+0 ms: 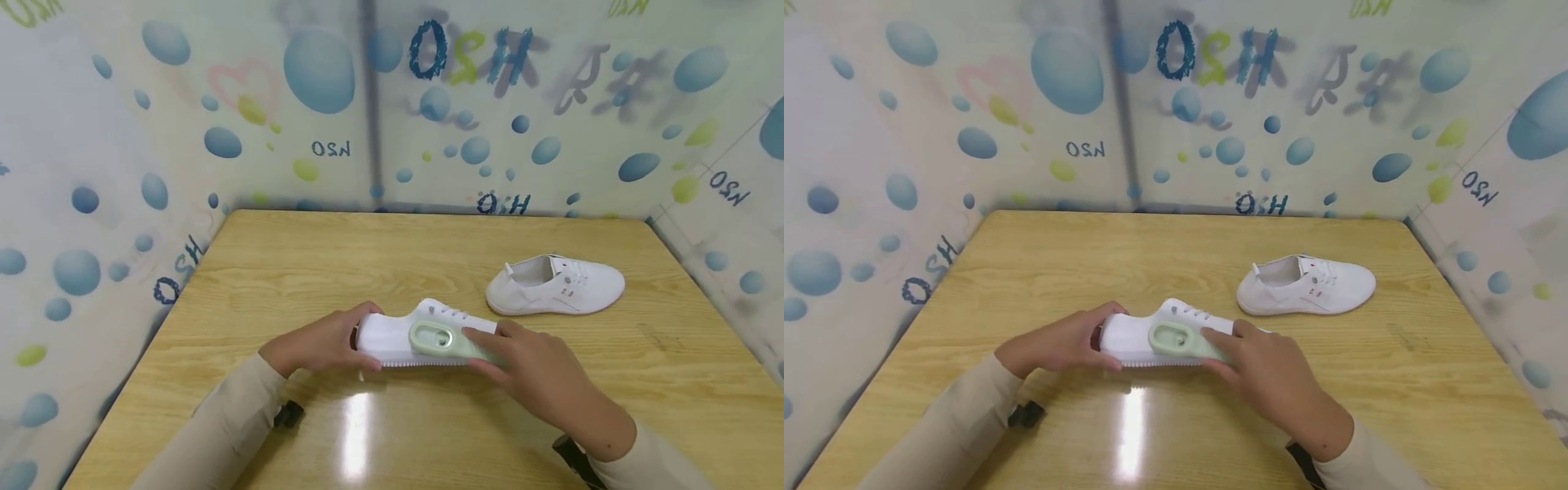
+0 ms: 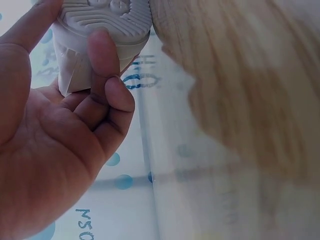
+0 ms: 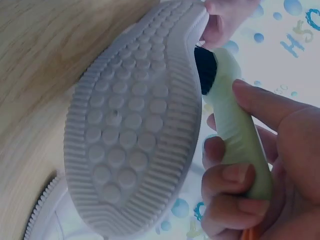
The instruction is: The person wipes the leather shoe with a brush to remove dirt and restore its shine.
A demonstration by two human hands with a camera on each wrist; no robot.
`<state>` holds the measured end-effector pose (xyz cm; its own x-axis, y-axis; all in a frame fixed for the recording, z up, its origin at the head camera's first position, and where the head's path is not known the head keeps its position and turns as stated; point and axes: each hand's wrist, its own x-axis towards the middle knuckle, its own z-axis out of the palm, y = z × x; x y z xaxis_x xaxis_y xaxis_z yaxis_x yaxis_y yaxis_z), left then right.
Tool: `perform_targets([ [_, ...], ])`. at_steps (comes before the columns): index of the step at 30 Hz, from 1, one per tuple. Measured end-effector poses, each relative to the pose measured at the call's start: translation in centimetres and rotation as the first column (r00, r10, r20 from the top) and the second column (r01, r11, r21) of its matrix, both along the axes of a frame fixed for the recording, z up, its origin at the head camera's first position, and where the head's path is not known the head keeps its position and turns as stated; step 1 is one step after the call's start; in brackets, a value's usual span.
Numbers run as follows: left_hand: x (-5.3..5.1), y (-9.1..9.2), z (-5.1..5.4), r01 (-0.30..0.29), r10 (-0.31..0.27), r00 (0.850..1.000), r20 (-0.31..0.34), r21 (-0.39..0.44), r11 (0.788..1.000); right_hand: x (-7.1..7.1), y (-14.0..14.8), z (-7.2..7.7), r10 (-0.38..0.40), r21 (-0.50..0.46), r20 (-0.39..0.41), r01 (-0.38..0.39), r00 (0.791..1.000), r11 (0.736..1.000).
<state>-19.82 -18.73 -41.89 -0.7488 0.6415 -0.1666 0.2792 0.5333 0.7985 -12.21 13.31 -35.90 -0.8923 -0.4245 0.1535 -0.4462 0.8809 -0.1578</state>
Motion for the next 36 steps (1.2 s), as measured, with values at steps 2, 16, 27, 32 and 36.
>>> perform_targets([
  [2,0.0,0.0,0.1,0.001,-0.001,1.000,-0.009,-0.001,1.000,0.1,0.1,0.0,-0.001,-0.006,-0.005,0.001,1.000,1.000],
  [16,-0.2,-0.1,-0.1,0.023,-0.022,1.000,-0.018,0.038,0.999,-0.7,-4.0,-1.8,0.130,0.013,-0.178,-0.130,0.975,0.991],
  [27,0.0,0.2,-0.2,0.013,-0.013,1.000,-0.023,0.007,1.000,0.0,-1.4,-0.9,0.043,0.015,-0.103,-0.042,0.994,0.999],
  [32,0.0,0.2,-0.1,0.008,-0.008,0.999,-0.030,-0.003,1.000,0.1,-1.0,-0.4,0.034,0.014,-0.052,-0.034,0.998,0.999],
  [36,0.0,0.1,-0.2,0.011,-0.011,1.000,-0.026,0.005,1.000,-0.4,-2.1,-1.0,0.099,0.009,-0.124,-0.099,0.987,0.995],
])
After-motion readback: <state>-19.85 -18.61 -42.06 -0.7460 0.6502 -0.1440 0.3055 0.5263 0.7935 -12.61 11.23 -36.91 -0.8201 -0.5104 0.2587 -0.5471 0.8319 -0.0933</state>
